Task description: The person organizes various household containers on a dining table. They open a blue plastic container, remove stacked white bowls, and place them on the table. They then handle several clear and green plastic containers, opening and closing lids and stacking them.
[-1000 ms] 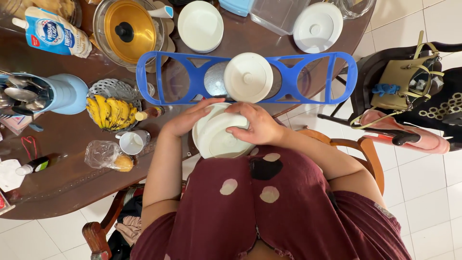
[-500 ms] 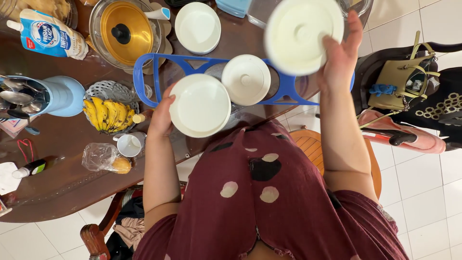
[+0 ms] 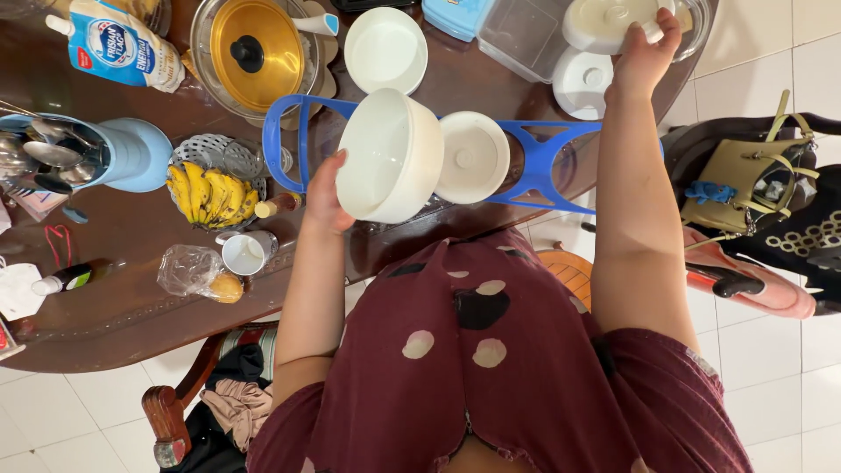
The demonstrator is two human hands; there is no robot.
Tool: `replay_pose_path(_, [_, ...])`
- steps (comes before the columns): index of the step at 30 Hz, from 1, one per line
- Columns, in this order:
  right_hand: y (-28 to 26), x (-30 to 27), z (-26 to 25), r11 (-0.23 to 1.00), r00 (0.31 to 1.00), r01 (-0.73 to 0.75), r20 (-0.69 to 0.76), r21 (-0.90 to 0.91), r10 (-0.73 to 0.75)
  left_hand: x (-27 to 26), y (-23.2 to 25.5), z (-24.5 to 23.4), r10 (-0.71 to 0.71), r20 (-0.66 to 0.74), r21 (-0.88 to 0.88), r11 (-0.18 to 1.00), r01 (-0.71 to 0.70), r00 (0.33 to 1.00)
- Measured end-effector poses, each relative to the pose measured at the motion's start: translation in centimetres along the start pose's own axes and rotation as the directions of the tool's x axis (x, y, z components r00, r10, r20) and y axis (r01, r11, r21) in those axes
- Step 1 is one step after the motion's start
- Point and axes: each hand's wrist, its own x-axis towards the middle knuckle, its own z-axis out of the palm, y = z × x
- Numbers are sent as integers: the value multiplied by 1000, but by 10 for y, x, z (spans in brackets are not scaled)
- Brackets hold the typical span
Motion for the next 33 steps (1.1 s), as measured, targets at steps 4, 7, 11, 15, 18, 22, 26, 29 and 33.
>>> replay_pose_path(4, [6,6,11,962,998,-38,32,-271,48,17,-4,-5,55,-93,-10,998,-56,994])
replay_pose_path(7, [-4,-3,20,844,968,-228,-17,-485,252,36,-3,-2,57,-157,205,978,-24,986])
replay_pose_path(11, [-20,-16,25,826,963,-222,14,-518,268,73,-4,11,48,-193,301,954,13,980])
replay_pose_path(15, [-22,-27,18,800,963,-211,23,-561,269,122,-14,35,140,-227,514,858,-3,964])
replay_pose_path(18, [-15,-35,9,825,977,-65,133,-561,167,155,-25,55,205,-167,676,736,-39,964])
replay_pose_path(22, [-2,-58,-2,891,951,65,299,-450,82,189,-42,75,281,-108,827,558,-71,954])
replay_pose_path(26, [-7,-95,-5,844,947,120,315,-522,61,202,-51,72,229,-204,872,484,71,952])
replay_pose_path(29, [-23,-123,7,823,929,144,363,-550,79,201,-56,59,182,-216,880,462,111,959])
replay_pose_path(33, [-43,-163,21,679,873,83,382,-729,304,185,-62,39,193,-145,903,426,51,970])
